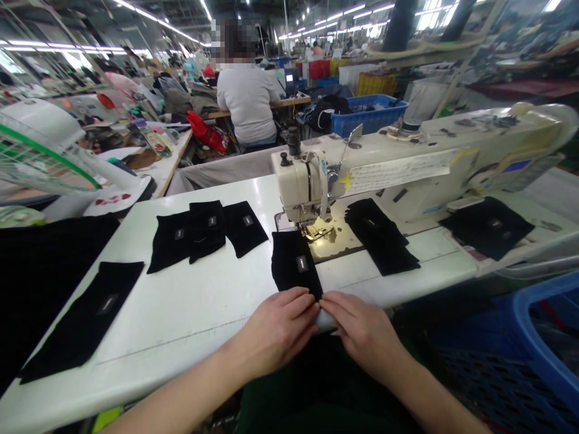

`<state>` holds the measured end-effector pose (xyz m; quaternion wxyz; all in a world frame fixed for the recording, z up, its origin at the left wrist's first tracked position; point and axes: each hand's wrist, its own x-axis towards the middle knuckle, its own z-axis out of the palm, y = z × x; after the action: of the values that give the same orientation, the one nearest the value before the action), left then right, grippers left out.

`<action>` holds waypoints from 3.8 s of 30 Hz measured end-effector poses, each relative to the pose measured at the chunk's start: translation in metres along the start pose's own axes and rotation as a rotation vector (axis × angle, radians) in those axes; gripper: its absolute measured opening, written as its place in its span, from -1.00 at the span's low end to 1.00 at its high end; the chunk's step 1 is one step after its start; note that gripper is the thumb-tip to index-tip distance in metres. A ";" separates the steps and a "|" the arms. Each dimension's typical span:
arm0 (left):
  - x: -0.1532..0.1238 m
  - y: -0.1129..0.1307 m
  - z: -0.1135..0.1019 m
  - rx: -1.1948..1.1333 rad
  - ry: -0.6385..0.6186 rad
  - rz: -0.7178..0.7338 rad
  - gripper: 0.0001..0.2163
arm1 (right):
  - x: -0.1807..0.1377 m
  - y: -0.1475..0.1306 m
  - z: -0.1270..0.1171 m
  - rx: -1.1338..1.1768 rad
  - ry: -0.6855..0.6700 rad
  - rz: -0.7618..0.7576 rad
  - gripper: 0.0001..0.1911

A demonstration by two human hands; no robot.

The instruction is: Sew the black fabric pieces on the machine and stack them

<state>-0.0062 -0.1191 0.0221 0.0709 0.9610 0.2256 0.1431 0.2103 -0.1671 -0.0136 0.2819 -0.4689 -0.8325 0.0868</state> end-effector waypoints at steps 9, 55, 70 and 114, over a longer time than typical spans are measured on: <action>0.013 -0.017 -0.007 -0.001 -0.021 -0.015 -0.75 | 0.027 0.007 -0.002 -0.017 -0.065 0.077 -0.63; 0.056 -0.120 -0.013 0.128 0.009 -0.121 -0.73 | 0.086 0.030 0.001 -0.203 -0.123 0.228 -0.63; 0.055 -0.124 -0.013 0.149 0.044 -0.178 -0.71 | 0.031 0.084 -0.057 -0.373 0.357 0.620 -0.69; 0.033 -0.018 -0.038 -1.731 0.549 -0.891 -0.52 | 0.000 -0.019 -0.014 0.587 -0.052 0.730 -0.53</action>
<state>0.0033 -0.0855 0.0630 0.7363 0.3413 0.3909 0.4343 0.2042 -0.1787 0.0053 0.3325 -0.6293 -0.5600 0.4240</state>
